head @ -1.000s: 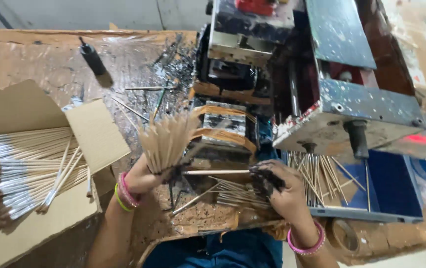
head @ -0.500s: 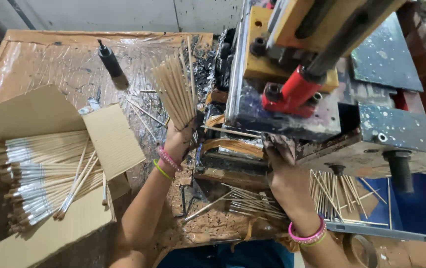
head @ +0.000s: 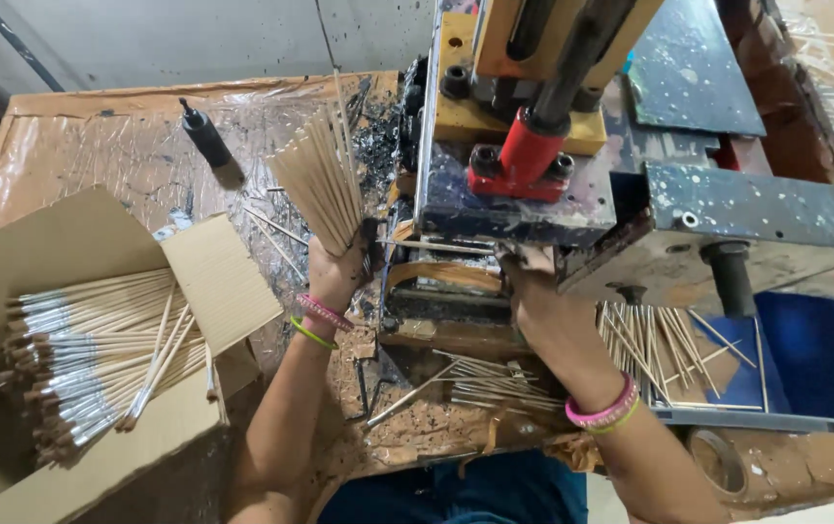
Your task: The person operates a manual press machine to process wooden sticks, repeatedly inserting bundles into the machine and removing them. They also use a blue cloth to wipe the machine's components and the work surface during the process.
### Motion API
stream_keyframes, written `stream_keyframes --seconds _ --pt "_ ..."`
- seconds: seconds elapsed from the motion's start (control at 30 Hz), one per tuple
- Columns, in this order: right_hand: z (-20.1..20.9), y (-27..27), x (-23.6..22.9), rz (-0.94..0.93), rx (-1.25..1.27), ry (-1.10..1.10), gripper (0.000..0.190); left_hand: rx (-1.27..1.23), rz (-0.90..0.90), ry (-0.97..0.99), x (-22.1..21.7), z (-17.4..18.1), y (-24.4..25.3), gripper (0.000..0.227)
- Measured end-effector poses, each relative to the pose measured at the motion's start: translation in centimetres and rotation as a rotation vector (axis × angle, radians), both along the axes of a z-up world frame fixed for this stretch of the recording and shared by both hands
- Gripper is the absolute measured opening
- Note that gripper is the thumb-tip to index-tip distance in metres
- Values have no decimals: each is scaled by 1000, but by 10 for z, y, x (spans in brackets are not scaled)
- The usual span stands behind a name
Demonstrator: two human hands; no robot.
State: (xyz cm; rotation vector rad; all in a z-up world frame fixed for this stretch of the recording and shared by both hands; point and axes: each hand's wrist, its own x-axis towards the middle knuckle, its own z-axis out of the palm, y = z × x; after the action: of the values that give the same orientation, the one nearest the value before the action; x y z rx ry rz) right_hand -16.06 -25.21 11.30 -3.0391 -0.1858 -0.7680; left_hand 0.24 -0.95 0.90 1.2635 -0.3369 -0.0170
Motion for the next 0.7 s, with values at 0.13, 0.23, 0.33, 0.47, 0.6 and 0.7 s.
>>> stream_keyframes --seconds 0.13,0.23,0.33,0.47,0.6,0.7 --pt "0 1 -9 100 114 -137 42 108 241 -91 -13 -11 9 10" --pt "-7 -7 -47 77 292 -172 47 139 318 -187 -37 -19 27 13" --pt "-51 -47 -112 -69 555 -310 32 235 499 -268 -54 -94 63 13" --pt "-94 -79 -165 -422 570 -214 31 167 279 -370 -87 -85 75 13" --pt "-81 -39 -149 -179 1286 -6 45 250 -365 -470 -96 -106 74 24" --pt "-88 -35 -116 247 1614 110 34 445 -461 -432 -99 -61 66 34"
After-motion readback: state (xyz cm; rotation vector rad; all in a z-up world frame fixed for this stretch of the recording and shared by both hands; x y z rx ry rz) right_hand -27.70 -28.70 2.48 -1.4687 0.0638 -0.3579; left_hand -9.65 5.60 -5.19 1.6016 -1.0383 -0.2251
